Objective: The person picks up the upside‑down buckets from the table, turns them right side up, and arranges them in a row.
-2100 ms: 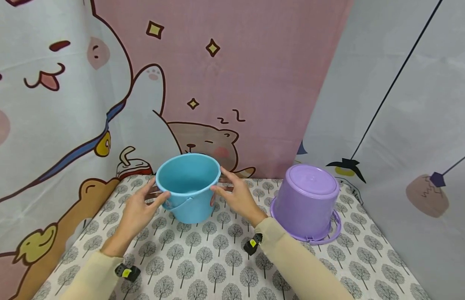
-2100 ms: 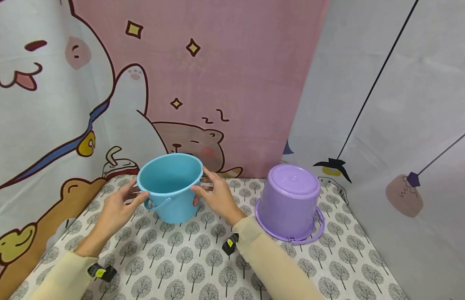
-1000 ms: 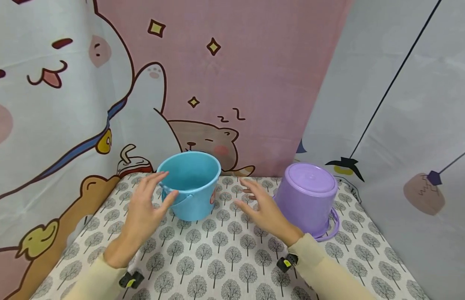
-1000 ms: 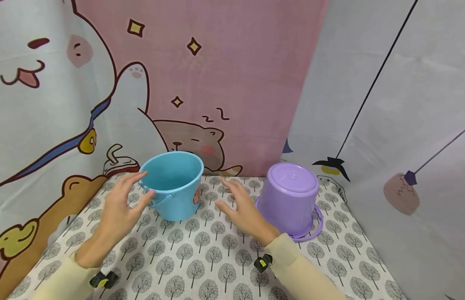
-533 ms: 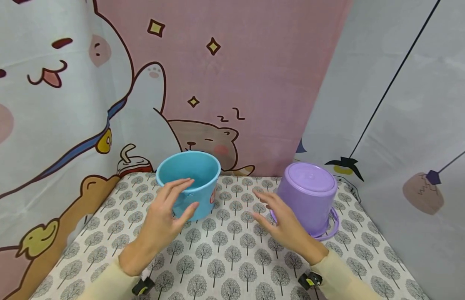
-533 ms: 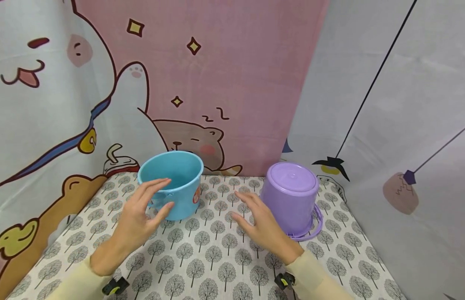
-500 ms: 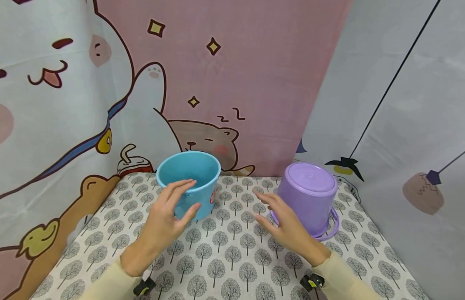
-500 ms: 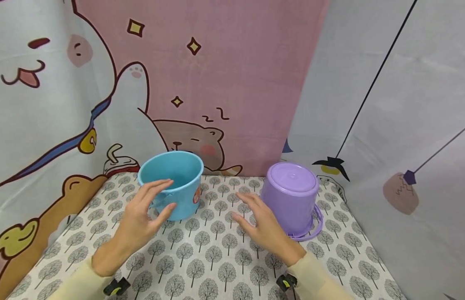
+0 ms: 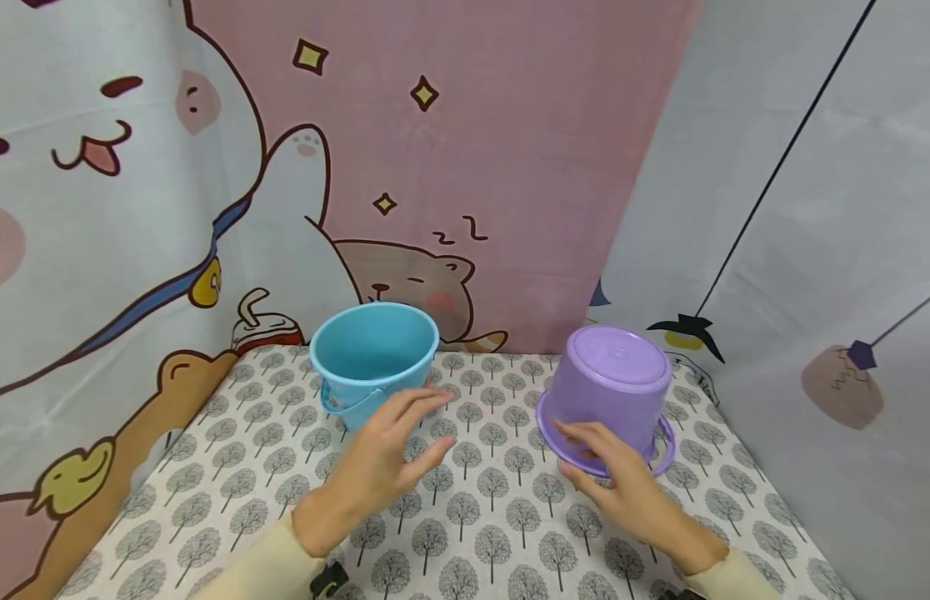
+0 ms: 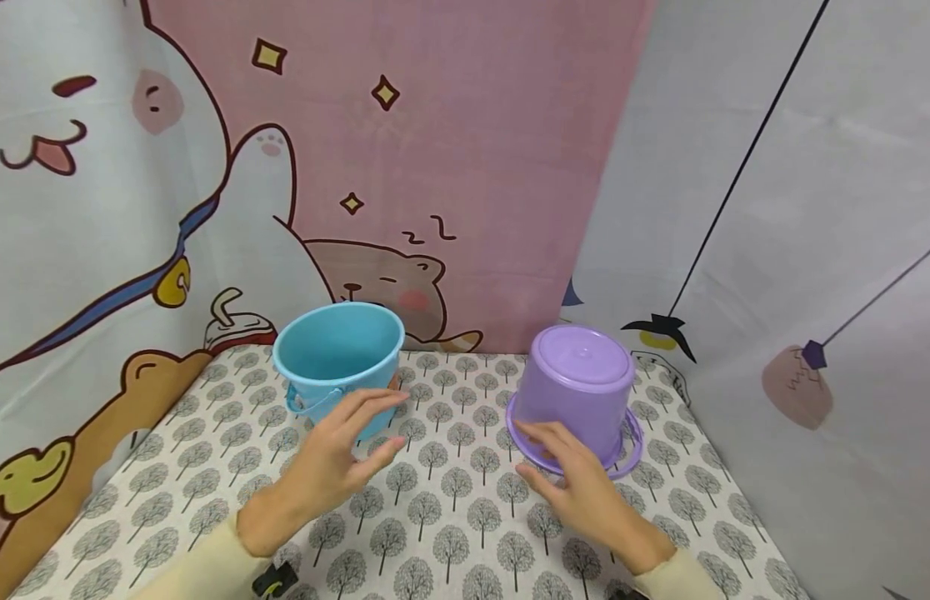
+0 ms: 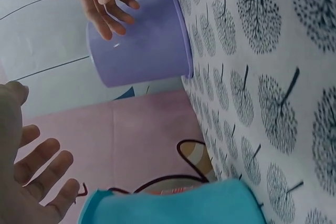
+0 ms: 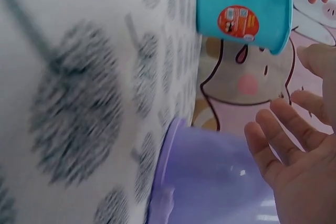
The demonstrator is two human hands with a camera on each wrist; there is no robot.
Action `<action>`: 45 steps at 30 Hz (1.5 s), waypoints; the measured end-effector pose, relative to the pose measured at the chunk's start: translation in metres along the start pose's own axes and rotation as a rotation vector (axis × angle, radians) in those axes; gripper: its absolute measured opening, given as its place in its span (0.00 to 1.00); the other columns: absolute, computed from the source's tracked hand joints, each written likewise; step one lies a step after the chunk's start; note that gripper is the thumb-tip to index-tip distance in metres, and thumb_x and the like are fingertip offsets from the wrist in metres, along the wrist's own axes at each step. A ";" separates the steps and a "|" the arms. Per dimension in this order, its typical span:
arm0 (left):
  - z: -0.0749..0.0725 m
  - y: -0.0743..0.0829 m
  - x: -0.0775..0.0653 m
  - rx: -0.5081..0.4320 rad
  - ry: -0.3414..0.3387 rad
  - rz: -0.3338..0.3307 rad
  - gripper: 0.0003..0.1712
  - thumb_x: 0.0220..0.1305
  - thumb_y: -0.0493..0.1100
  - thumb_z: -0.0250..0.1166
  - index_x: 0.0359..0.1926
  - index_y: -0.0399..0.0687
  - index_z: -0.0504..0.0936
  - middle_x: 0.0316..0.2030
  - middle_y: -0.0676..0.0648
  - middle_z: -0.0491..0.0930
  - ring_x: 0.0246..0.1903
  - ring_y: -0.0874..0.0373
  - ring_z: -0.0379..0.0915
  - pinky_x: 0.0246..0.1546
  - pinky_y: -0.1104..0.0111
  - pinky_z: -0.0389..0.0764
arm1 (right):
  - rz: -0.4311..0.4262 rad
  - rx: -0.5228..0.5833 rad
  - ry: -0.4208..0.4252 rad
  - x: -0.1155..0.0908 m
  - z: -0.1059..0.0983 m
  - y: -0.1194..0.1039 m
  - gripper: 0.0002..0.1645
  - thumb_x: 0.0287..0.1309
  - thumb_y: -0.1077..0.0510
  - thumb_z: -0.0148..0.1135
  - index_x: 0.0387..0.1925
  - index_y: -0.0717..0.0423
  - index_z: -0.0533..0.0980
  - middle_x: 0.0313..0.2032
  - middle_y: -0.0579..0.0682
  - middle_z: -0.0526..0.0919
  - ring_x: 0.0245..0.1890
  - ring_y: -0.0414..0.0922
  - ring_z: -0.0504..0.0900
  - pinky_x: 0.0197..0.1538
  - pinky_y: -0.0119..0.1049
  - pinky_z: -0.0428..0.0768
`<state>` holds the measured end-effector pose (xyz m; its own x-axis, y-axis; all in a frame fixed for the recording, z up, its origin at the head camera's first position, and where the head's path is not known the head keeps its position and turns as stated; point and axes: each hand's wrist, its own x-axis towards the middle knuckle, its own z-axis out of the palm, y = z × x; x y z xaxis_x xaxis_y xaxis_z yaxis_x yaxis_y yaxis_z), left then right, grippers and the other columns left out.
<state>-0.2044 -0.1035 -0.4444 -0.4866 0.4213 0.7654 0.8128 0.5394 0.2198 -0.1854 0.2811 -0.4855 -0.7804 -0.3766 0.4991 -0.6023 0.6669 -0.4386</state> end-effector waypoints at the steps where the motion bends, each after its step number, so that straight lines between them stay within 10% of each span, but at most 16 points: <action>1: 0.004 0.000 0.000 0.006 -0.010 0.003 0.37 0.70 0.46 0.85 0.76 0.46 0.84 0.69 0.46 0.88 0.69 0.49 0.88 0.73 0.52 0.93 | 0.001 -0.004 0.000 -0.003 -0.002 0.002 0.37 0.74 0.58 0.81 0.80 0.52 0.80 0.71 0.49 0.89 0.67 0.52 0.91 0.65 0.52 0.97; 14: 0.053 0.006 0.012 -0.026 -0.203 -0.105 0.35 0.80 0.58 0.78 0.79 0.52 0.82 0.70 0.49 0.88 0.69 0.53 0.88 0.73 0.58 0.92 | 0.057 0.049 -0.041 -0.035 -0.028 0.046 0.28 0.73 0.62 0.81 0.71 0.56 0.86 0.59 0.52 0.93 0.49 0.38 0.93 0.50 0.36 0.98; 28: 0.106 -0.005 0.030 -0.098 -0.466 -0.379 0.44 0.84 0.72 0.67 0.88 0.60 0.72 0.83 0.45 0.78 0.80 0.45 0.79 0.79 0.41 0.86 | 0.335 -0.078 -0.076 -0.046 -0.060 0.093 0.19 0.74 0.47 0.82 0.58 0.49 0.90 0.55 0.51 0.94 0.44 0.34 0.91 0.45 0.32 0.94; 34: 0.130 -0.005 0.037 -0.155 -0.532 -0.467 0.52 0.80 0.75 0.69 0.92 0.60 0.66 0.86 0.43 0.74 0.80 0.41 0.78 0.77 0.37 0.87 | 0.450 -0.145 -0.152 -0.047 -0.069 0.115 0.51 0.69 0.35 0.85 0.76 0.65 0.77 0.66 0.69 0.83 0.59 0.64 0.90 0.56 0.68 0.95; 38: 0.150 -0.006 0.041 -0.147 -0.560 -0.486 0.55 0.77 0.74 0.73 0.93 0.59 0.65 0.83 0.39 0.75 0.74 0.42 0.83 0.75 0.38 0.89 | 0.469 -0.197 -0.206 -0.047 -0.072 0.129 0.72 0.64 0.32 0.87 0.85 0.76 0.62 0.77 0.87 0.68 0.72 0.89 0.71 0.66 0.97 0.72; 45: 0.174 -0.004 0.044 -0.128 -0.583 -0.480 0.59 0.74 0.72 0.77 0.93 0.52 0.64 0.78 0.37 0.78 0.69 0.45 0.84 0.72 0.42 0.92 | 0.532 -0.216 -0.276 -0.049 -0.070 0.137 0.83 0.61 0.28 0.86 0.86 0.84 0.53 0.81 0.93 0.55 0.76 0.97 0.55 0.67 1.02 0.56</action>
<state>-0.2853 0.0397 -0.5168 -0.8570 0.4977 0.1336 0.4835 0.6868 0.5428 -0.2183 0.4361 -0.5173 -0.9954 -0.0906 0.0304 -0.0952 0.9122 -0.3985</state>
